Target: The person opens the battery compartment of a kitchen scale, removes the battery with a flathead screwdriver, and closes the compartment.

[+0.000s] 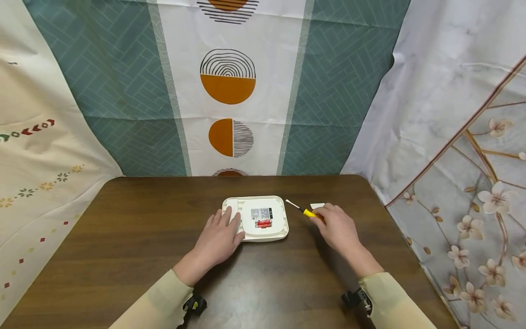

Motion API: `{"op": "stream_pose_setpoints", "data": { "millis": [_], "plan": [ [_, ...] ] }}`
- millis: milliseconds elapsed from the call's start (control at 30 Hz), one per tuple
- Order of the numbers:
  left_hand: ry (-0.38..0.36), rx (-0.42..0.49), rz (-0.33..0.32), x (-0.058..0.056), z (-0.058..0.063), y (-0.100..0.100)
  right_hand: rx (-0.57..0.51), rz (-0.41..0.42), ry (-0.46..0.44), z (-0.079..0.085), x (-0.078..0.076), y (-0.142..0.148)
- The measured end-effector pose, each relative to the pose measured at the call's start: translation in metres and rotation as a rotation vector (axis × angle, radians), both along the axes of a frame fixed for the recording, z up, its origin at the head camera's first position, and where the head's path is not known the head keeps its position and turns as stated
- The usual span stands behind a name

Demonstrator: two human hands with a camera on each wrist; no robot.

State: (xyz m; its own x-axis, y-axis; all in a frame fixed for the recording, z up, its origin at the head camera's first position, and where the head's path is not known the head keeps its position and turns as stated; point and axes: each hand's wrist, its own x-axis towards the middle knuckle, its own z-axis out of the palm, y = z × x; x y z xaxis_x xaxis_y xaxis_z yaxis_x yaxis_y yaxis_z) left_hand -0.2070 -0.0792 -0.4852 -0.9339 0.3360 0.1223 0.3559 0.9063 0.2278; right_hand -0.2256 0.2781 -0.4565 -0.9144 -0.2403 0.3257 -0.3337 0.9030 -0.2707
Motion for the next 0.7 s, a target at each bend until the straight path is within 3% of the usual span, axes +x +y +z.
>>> {"op": "stream_pose_setpoints", "data": {
  "millis": [400, 700],
  "plan": [
    [-0.007, -0.007, -0.004, 0.0, 0.001, 0.001, -0.042, -0.128, 0.04, -0.009, -0.008, 0.024],
    [0.005, -0.002, -0.004, 0.001, 0.0, 0.0, -0.025, -0.204, 0.009, -0.016, -0.015, 0.044]
  ]
}}
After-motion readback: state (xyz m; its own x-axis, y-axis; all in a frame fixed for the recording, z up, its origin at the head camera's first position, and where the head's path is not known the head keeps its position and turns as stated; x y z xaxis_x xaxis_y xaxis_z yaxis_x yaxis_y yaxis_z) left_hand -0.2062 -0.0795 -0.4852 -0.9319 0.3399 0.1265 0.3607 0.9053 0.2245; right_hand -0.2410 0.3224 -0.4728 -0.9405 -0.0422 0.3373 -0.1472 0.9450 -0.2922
